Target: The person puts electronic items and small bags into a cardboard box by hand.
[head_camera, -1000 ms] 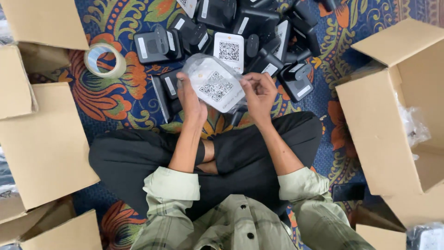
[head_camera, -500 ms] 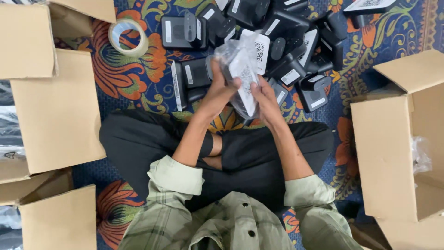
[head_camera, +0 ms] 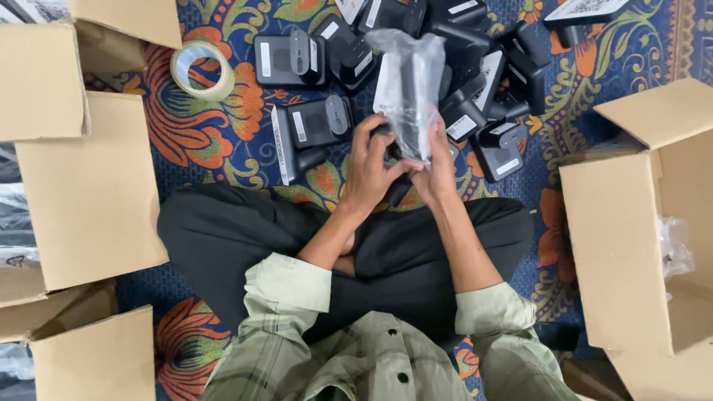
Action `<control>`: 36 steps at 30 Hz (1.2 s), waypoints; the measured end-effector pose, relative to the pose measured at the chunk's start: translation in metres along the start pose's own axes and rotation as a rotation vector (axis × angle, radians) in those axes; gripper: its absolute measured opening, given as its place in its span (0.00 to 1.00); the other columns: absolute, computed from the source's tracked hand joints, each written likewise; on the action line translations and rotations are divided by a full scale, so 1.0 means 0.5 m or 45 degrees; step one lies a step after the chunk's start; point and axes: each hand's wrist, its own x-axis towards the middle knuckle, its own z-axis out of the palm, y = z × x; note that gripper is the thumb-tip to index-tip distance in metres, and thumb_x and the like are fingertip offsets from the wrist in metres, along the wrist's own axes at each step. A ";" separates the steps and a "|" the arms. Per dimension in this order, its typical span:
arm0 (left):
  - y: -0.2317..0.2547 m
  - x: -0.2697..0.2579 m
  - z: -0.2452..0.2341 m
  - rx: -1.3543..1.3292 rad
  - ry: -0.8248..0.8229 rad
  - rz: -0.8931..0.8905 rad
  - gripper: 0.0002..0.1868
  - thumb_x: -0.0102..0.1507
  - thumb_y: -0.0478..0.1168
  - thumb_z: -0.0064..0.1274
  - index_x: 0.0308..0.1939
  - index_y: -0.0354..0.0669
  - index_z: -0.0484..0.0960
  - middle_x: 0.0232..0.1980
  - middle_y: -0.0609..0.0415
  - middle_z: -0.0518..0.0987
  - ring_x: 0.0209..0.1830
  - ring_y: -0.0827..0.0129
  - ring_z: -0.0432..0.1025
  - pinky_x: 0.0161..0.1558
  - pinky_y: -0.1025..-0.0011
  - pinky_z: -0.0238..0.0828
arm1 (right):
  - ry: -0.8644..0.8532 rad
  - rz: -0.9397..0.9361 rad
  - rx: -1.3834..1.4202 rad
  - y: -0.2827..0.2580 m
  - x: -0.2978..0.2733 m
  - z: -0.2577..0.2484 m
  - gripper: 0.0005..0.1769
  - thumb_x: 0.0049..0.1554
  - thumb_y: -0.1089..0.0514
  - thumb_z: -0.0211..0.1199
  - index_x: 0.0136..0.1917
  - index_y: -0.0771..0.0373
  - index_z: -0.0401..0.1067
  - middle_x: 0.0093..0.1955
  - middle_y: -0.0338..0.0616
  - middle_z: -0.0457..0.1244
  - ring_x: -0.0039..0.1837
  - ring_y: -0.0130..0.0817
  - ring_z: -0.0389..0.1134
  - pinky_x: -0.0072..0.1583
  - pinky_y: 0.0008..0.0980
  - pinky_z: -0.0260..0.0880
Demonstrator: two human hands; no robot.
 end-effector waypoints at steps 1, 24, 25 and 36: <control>0.000 -0.005 0.000 -0.042 0.068 -0.049 0.33 0.58 0.56 0.68 0.51 0.35 0.72 0.63 0.40 0.69 0.65 0.45 0.66 0.65 0.56 0.67 | 0.074 0.009 -0.144 -0.013 -0.011 0.053 0.31 0.72 0.45 0.53 0.83 0.55 0.52 0.69 0.41 0.63 0.61 0.30 0.69 0.46 0.24 0.67; -0.046 0.039 -0.065 -0.314 0.330 -0.097 0.26 0.72 0.46 0.53 0.28 0.32 0.61 0.28 0.50 0.59 0.33 0.58 0.56 0.36 0.62 0.51 | -0.257 -0.248 -1.127 0.040 -0.034 0.074 0.33 0.67 0.48 0.65 0.76 0.58 0.53 0.67 0.45 0.58 0.67 0.29 0.60 0.70 0.30 0.61; -0.044 0.036 -0.063 -0.396 0.379 -0.115 0.27 0.71 0.47 0.50 0.27 0.32 0.59 0.27 0.49 0.56 0.30 0.58 0.54 0.36 0.61 0.48 | -0.241 -0.212 -1.090 0.041 -0.033 0.076 0.34 0.66 0.51 0.66 0.77 0.58 0.53 0.67 0.46 0.60 0.67 0.30 0.62 0.70 0.30 0.63; 0.012 0.084 -0.118 0.247 -0.126 0.155 0.34 0.63 0.71 0.51 0.29 0.42 0.67 0.24 0.56 0.66 0.26 0.58 0.65 0.36 0.58 0.58 | -0.068 -0.723 -1.464 0.012 -0.041 0.112 0.34 0.48 0.68 0.75 0.68 0.65 0.70 0.75 0.50 0.62 0.75 0.42 0.66 0.73 0.38 0.67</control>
